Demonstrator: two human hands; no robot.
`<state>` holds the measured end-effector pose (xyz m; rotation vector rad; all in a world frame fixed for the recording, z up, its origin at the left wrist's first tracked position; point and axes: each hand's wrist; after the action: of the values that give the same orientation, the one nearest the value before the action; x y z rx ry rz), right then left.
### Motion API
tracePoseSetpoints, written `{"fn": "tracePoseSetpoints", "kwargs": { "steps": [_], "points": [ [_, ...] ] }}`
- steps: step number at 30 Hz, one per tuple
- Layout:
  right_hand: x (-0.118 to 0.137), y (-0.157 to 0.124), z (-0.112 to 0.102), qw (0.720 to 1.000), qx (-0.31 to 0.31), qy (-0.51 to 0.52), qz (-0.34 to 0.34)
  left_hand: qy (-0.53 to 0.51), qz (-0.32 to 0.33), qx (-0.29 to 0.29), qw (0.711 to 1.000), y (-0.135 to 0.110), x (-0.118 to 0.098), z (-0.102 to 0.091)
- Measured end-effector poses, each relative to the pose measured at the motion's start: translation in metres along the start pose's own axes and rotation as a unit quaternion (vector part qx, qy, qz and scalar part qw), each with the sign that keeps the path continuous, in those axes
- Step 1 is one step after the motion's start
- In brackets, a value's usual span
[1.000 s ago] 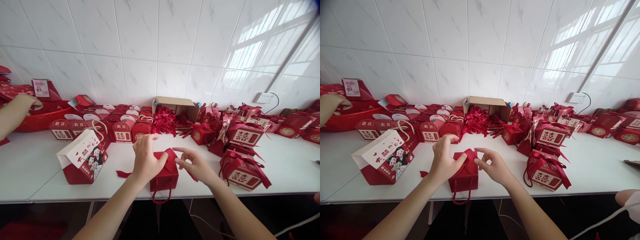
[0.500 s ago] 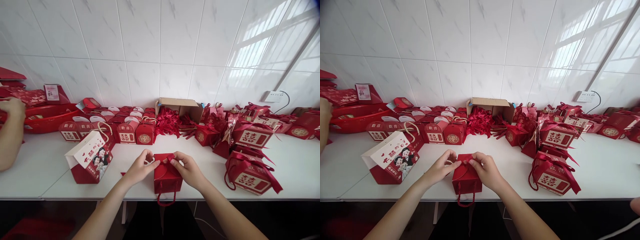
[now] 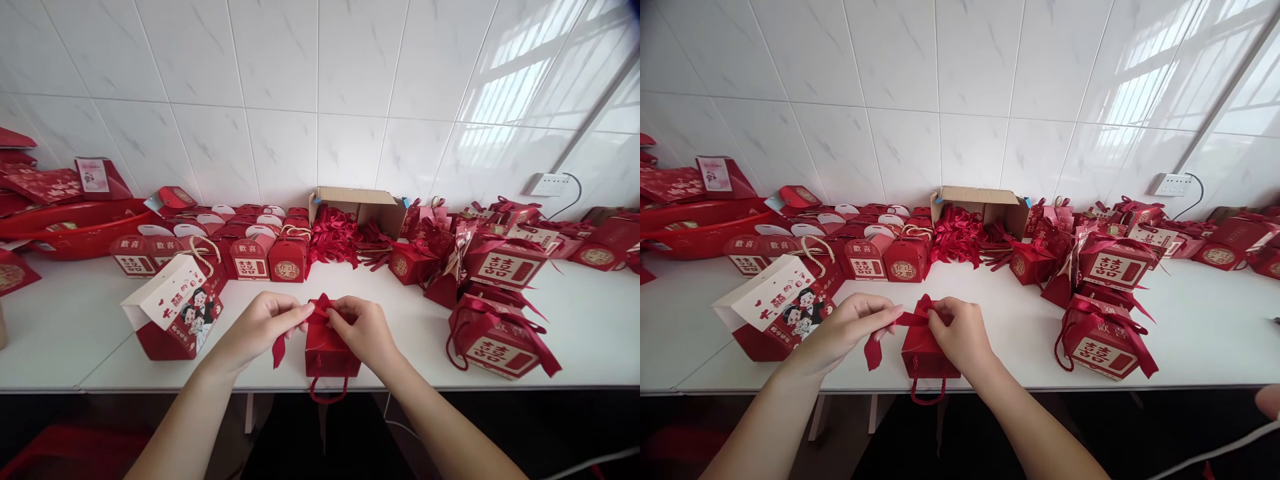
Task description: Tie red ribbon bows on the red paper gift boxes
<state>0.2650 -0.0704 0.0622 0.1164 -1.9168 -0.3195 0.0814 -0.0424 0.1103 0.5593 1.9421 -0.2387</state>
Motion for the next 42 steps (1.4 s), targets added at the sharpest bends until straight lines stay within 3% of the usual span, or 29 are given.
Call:
{"fn": "tracePoseSetpoints", "kwargs": {
  "steps": [6, 11, 18, 21, 29, 37, 42],
  "points": [
    [0.004, -0.008, -0.002, 0.985, -0.002, -0.114, -0.126, -0.009, 0.073, 0.003, 0.997, 0.032, -0.034, 0.013],
    [-0.001, -0.008, 0.001, 0.992, -0.041, -0.062, -0.098, -0.052, 0.086, 0.002, 0.995, 0.058, -0.021, 0.021],
    [-0.010, -0.006, 0.001, 0.996, -0.028, 0.024, -0.077, -0.041, 0.064, -0.001, 0.997, 0.034, 0.026, 0.015],
    [-0.012, -0.007, 0.002, 0.995, -0.043, 0.045, -0.083, -0.026, 0.054, -0.036, 0.998, 0.027, 0.036, 0.019],
    [-0.015, -0.008, 0.010, 0.986, -0.105, 0.125, -0.030, -0.040, 0.086, -0.052, 0.994, 0.020, 0.036, 0.035],
    [-0.010, -0.011, 0.003, 0.994, -0.076, 0.048, -0.055, -0.014, 0.094, -0.108, 0.990, 0.024, 0.037, 0.045],
    [-0.012, -0.012, 0.000, 0.992, -0.105, -0.041, -0.062, 0.004, 0.097, -0.139, 0.985, 0.022, 0.035, 0.048]
  ]
}}
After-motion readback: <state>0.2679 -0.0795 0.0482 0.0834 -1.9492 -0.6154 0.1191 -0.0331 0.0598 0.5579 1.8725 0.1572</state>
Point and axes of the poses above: each hand's wrist, its own y-axis towards the middle knuckle, its own z-axis out of the palm, x = y × z, and after that the axes turned 3 degrees about y, right-handed
